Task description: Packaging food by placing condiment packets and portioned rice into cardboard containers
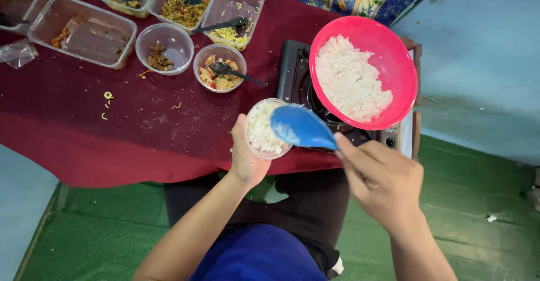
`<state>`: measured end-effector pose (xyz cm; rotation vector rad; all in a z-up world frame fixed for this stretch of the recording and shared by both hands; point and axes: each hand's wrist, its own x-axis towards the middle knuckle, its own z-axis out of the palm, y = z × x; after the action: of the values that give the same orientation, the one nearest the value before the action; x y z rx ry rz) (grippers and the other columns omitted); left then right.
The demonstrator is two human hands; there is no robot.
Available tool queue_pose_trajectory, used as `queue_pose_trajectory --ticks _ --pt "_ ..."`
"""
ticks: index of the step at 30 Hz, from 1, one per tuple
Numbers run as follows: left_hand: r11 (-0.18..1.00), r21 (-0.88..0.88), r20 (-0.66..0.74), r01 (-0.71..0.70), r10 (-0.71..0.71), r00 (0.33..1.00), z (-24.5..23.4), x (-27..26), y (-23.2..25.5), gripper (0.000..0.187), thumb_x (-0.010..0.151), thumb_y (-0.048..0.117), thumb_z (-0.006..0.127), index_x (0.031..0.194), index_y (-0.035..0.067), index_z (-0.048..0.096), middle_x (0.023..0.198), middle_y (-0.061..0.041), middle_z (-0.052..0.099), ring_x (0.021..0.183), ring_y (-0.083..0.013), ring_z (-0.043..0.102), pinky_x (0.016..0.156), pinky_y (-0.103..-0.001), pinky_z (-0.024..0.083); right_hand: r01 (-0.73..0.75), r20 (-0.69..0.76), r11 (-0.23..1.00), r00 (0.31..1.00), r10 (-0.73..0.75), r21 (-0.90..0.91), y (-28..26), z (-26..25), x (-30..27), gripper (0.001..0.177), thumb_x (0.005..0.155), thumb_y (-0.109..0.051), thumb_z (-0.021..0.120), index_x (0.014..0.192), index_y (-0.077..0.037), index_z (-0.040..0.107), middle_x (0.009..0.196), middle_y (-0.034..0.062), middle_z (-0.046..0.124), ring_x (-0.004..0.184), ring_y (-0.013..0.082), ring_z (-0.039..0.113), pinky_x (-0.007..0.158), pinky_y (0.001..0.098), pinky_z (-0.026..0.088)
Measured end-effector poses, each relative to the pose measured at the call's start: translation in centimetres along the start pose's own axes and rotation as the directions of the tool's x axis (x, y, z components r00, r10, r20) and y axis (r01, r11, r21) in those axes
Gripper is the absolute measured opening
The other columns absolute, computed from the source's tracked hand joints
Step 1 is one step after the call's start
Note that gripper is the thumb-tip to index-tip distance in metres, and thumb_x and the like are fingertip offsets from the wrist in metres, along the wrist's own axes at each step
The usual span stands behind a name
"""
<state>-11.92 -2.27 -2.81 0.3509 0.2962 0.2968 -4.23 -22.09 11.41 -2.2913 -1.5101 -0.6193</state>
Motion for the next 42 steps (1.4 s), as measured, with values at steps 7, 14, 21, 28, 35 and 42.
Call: queue_pose_trajectory --ticks 7,14,21,28,35,42 --pt "0.996 0.079 0.063 -0.04 0.035 0.997 1.0 -1.1 0.4 0.08 0.091 0.067 0.042 0.138 0.003 0.055 0.126 -0.018 0.063 0.112 -0.0314 0.06 0.074 -0.041 0.055 -0.106 -0.011 0.978 0.994 0.11 0.178 -0.5 -0.2 -0.1 0.023 0.097 -0.001 0.076 0.119 -0.009 0.078 0.076 -0.0009 0.063 0.062 0.0099 0.054 0.058 0.0229 0.038" --pt "0.991 0.107 -0.024 0.077 -0.074 0.997 0.4 -1.1 0.3 0.079 0.091 0.067 0.037 0.137 0.006 0.056 0.128 -0.018 0.063 0.118 -0.0334 0.06 0.089 -0.049 0.054 -0.006 0.06 1.0 0.998 0.005 0.021 -0.1 0.1 0.1 0.022 0.097 -0.016 0.079 0.118 -0.023 0.079 0.074 -0.0073 0.059 0.055 0.0125 0.048 0.051 0.0281 0.038" --pt "0.988 0.125 -0.064 0.092 -0.085 0.994 0.7 -1.7 0.4 0.082 0.09 0.066 0.037 0.141 0.005 0.053 0.13 -0.018 0.061 0.118 -0.0333 0.06 0.085 -0.044 0.054 -0.039 0.014 0.997 0.999 0.038 0.06 -0.8 -0.4 0.0 0.023 0.098 -0.012 0.077 0.12 -0.02 0.079 0.075 -0.0064 0.06 0.057 0.0117 0.048 0.052 0.0268 0.037" --pt "0.986 0.043 -0.145 0.162 -0.155 0.977 0.2 -0.9 0.1 0.073 0.092 0.064 0.037 0.142 0.014 0.055 0.135 -0.014 0.061 0.123 -0.031 0.057 0.091 -0.053 0.052 -0.166 0.093 0.985 0.983 0.16 0.057 -0.2 0.9 -0.7 0.023 0.098 -0.021 0.071 0.121 -0.024 0.078 0.071 -0.007 0.055 0.058 0.012 0.054 0.048 0.0289 0.041" --pt "0.982 0.151 -0.235 0.118 -0.08 0.969 2.2 0.2 1.2 0.065 0.093 0.073 0.04 0.121 0.019 0.064 0.101 -0.013 0.073 0.062 -0.0308 0.061 0.036 -0.029 0.039 -0.591 0.071 0.758 0.799 0.597 0.275 5.0 1.6 -1.3 0.026 0.102 -0.023 0.061 0.12 -0.013 0.078 0.094 0.0183 0.074 0.091 0.0423 0.07 0.079 0.0528 0.054" --pt "0.973 0.228 -0.22 0.042 0.01 0.976 3.4 2.5 0.7 0.068 0.094 0.073 0.04 0.125 0.017 0.063 0.107 -0.013 0.071 0.071 -0.0339 0.064 0.042 -0.033 0.047 -0.601 -0.122 0.768 0.798 0.59 -0.22 8.4 5.5 -1.2 0.022 0.097 -0.032 0.062 0.103 -0.027 0.082 0.078 0.0016 0.07 0.069 0.0304 0.072 0.064 0.0424 0.059"
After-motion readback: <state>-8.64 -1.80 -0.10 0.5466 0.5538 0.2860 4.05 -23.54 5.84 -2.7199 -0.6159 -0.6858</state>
